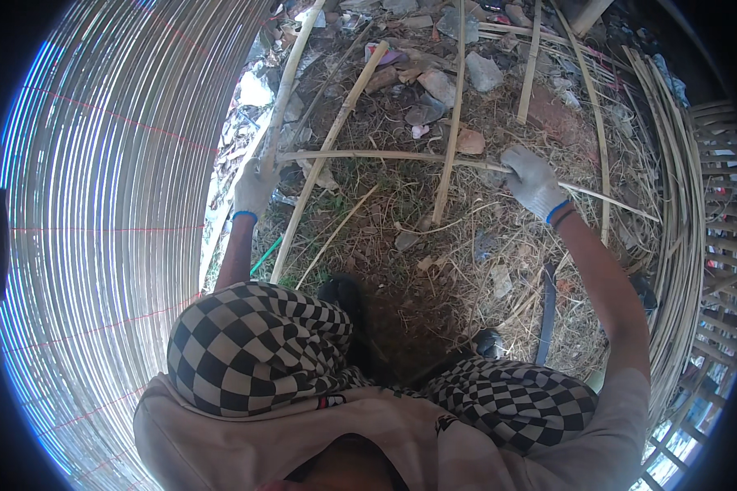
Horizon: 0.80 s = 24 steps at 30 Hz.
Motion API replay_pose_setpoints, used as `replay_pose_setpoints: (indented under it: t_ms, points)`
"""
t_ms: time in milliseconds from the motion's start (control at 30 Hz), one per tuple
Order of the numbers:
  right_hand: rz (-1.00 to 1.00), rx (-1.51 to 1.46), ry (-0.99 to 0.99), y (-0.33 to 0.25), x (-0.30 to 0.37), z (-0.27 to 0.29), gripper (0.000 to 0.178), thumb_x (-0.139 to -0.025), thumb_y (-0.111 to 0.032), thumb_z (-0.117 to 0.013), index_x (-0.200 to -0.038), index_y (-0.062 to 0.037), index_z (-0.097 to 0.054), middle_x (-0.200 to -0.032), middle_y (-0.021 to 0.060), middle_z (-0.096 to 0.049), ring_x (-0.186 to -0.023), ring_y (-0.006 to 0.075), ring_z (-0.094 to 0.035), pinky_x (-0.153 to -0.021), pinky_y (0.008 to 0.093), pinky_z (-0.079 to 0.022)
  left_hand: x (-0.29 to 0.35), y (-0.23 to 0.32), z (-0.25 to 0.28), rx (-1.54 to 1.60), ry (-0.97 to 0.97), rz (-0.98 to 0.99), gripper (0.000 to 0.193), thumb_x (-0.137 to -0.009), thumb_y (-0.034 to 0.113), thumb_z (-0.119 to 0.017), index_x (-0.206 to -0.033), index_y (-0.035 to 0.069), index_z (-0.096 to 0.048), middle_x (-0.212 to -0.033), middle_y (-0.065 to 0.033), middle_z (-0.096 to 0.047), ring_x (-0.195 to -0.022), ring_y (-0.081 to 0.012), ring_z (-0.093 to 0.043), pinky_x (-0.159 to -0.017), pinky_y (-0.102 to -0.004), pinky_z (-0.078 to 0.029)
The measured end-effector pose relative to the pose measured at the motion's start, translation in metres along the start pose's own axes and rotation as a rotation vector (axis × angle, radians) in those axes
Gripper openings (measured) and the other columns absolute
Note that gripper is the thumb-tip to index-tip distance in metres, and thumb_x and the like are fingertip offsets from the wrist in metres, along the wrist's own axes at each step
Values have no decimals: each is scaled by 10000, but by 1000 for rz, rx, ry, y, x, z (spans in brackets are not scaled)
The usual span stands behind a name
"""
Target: Arranging thin bamboo strips into a grid pattern to prepare for weaving a mat or structure.
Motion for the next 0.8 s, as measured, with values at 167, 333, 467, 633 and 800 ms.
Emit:
replay_pose_setpoints:
  t_ms: [167, 333, 467, 633, 800]
  points:
    - [7, 88, 98, -5, 9, -2, 271, -814, 28, -601, -1058, -89, -588, -894, 144, -615, -844, 386, -647, -732, 458, -534, 4, 8, 2, 85, 74, -12, 658, -798, 298, -806, -1342, 21, -563, -1035, -271, -696, -976, -401, -697, -842, -486, -540]
    - [58, 181, 158, -24, 4, 3, 181, -833, -59, -644, -993, -89, -566, -829, 131, -597, -795, 374, -635, -700, 498, -507, -1, 38, 13, 193, 209, -206, 481, -879, 352, -754, -1204, 6, -676, -1056, -223, -701, -974, -370, -678, -881, -451, -514]
    - [12, 164, 152, -31, -4, -21, 256, -849, -53, -637, -1082, -80, -536, -930, 166, -595, -872, 380, -634, -744, 501, -508, -11, 30, 22, 234, 149, -159, 405, -977, 331, -625, -1081, -53, -702, -927, -175, -737, -836, -249, -684, -771, -374, -525]
    - [-33, 214, 121, -41, -6, -32, 301, -835, -60, -690, -1095, -55, -539, -1030, 149, -589, -963, 348, -635, -798, 481, -516, -32, -23, 1, 390, 78, 28, 418, -960, 321, -703, -1173, -39, -721, -1051, -145, -750, -936, -205, -692, -852, -330, -539]
    - [14, 111, 130, -49, 4, -18, 416, -801, -114, -743, -1160, -47, -543, -1071, 154, -573, -993, 342, -626, -843, 476, -510, -39, -27, -6, 593, -64, 118, 413, -971, 302, -698, -1219, -28, -705, -1078, -93, -731, -954, -169, -667, -822, -314, -536]
Point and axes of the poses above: each hand's wrist, its own x-axis away from the middle knuckle, its own z-axis out of the back of the hand, y = z × x, the point moved 5 cm from there along -x, towards the middle knuckle
